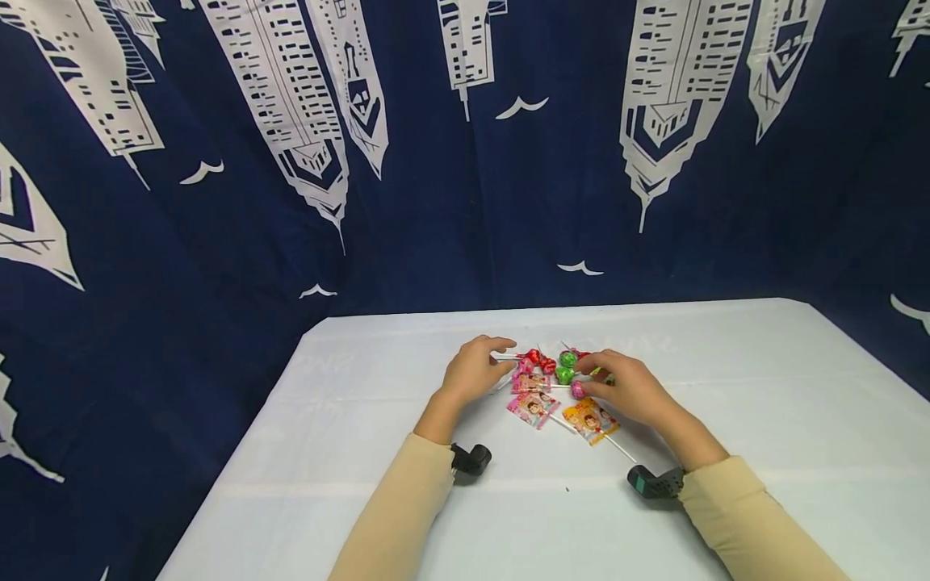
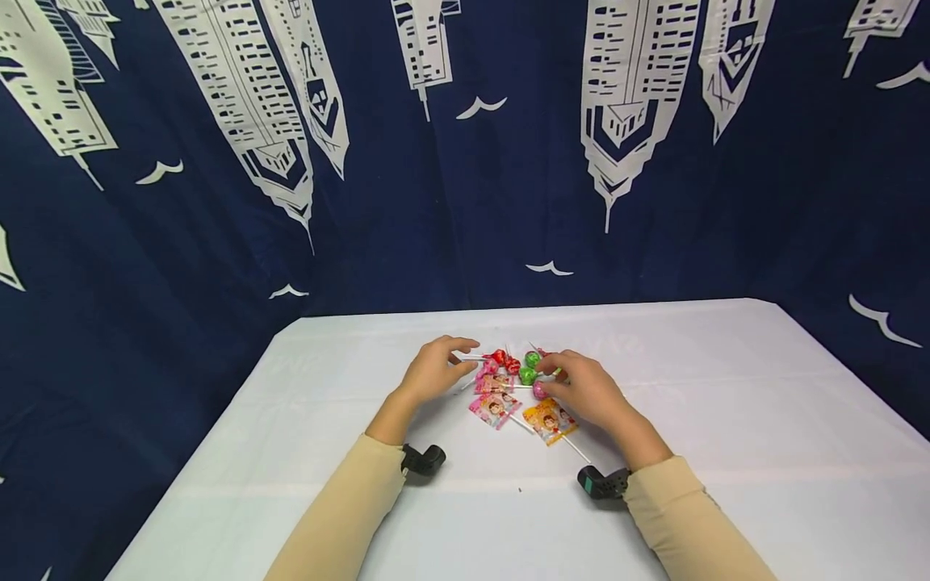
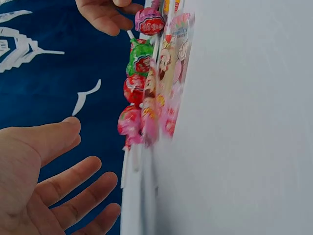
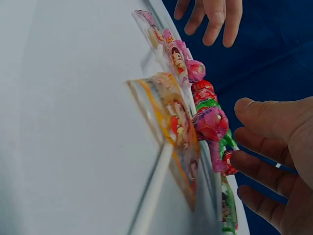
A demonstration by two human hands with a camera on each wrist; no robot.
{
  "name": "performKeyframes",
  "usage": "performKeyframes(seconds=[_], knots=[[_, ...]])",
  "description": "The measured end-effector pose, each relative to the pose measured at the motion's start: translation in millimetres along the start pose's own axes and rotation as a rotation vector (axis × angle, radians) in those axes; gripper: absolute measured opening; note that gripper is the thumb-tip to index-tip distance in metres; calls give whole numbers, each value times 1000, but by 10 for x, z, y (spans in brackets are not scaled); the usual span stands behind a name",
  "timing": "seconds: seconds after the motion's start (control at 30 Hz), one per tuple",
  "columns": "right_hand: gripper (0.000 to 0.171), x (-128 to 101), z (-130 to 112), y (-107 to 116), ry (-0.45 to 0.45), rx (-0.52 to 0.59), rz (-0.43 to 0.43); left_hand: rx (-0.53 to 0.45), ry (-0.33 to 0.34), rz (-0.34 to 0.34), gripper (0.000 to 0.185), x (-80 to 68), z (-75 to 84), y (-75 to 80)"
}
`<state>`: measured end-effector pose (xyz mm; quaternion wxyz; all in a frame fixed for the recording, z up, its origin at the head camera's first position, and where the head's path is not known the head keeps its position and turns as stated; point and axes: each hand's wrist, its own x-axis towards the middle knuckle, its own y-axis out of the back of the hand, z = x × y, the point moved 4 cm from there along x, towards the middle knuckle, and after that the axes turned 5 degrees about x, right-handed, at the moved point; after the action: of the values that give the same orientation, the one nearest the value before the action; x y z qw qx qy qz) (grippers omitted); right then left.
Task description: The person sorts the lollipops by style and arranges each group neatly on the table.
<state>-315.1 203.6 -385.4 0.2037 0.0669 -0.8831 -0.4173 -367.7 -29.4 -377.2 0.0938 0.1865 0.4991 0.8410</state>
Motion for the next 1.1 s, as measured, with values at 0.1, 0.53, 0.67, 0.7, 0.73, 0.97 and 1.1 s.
performKeyframes(seconds=[0.1, 0.53, 0.67, 0.7, 0.73, 0.97, 1.1], knots=[[24, 10, 13, -28, 0, 7, 0, -54, -7, 13, 34, 65, -16, -83], [20, 19, 136, -142, -55, 23, -17, -197, 49, 56, 30, 95, -20, -340], [19, 11, 194, -174, -80, 60, -16, -228, 51, 65, 29, 101, -33, -377], [20, 11, 205, -180, -83, 71, -14, -234, 53, 73, 28, 105, -40, -383], [20, 11, 218, -187, -87, 83, -11, -239, 53, 82, 28, 109, -46, -388], [21, 0, 278, -222, -96, 146, 6, -250, 75, 91, 27, 152, -109, -463], [21, 2, 301, -241, -91, 167, 11, -232, 88, 78, 27, 180, -131, -492]])
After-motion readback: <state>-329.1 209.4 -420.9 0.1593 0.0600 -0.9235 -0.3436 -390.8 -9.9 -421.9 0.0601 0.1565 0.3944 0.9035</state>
